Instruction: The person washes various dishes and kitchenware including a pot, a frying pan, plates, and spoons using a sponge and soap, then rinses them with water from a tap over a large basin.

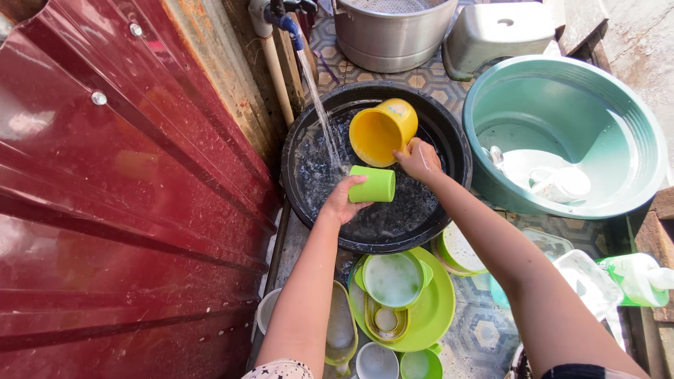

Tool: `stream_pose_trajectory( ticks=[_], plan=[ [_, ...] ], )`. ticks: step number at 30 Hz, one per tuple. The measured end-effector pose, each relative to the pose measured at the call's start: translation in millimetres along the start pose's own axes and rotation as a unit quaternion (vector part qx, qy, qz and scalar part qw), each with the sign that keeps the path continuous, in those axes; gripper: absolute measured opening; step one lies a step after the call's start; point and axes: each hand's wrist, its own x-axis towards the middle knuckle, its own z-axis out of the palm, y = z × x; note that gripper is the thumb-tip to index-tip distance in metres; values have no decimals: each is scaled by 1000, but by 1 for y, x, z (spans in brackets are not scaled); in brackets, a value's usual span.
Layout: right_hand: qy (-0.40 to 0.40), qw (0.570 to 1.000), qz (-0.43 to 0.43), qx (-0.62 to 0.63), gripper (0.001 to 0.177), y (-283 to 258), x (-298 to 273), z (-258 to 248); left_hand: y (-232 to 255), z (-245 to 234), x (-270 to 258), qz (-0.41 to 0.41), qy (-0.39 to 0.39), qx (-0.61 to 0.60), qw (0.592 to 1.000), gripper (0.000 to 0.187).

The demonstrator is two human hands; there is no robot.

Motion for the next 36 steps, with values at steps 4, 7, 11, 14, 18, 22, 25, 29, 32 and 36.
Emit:
stream_pose_trajectory(
  ticks=[4, 7, 11, 14, 18, 22, 25, 29, 32, 36],
  plan=[
    [87, 987, -99, -91, 46, 0, -4, -23, 2, 27, -13, 2, -11, -44, 999, 51],
    [-26, 987, -155, 19, 50, -15, -30, -68, 6, 58, -8, -1, -39, -108, 993, 52],
    [-214, 958, -134, 133, 73, -37, -74, -126, 9, 96, 7, 30, -112, -110, 987, 61],
    [-120, 960, -232, 104, 68, -24, -79, -160, 4, 131, 12, -1, -120, -61, 991, 66],
    [-23, 981, -126, 143, 72, 48, -48, -215, -12, 162, 34, -71, 16, 130, 989, 60],
    [150, 977, -143, -42, 77, 170, -7, -279, -32, 147, 50, -21, -8, 199, 980, 62],
    [180, 979, -56, -79, 83, 261, 19, -291, -36, 131, 55, -28, 24, 194, 980, 54],
    [241, 958, 27, -150, 84, 358, 60, -269, -36, 119, 50, -25, 61, 228, 972, 43],
    [236, 958, 53, -155, 66, 403, 84, -245, -33, 118, 46, -28, 82, 258, 962, 39],
    [197, 959, 100, -175, 70, 414, 94, -225, -27, 115, 35, -15, 89, 305, 948, 38]
  ],
)
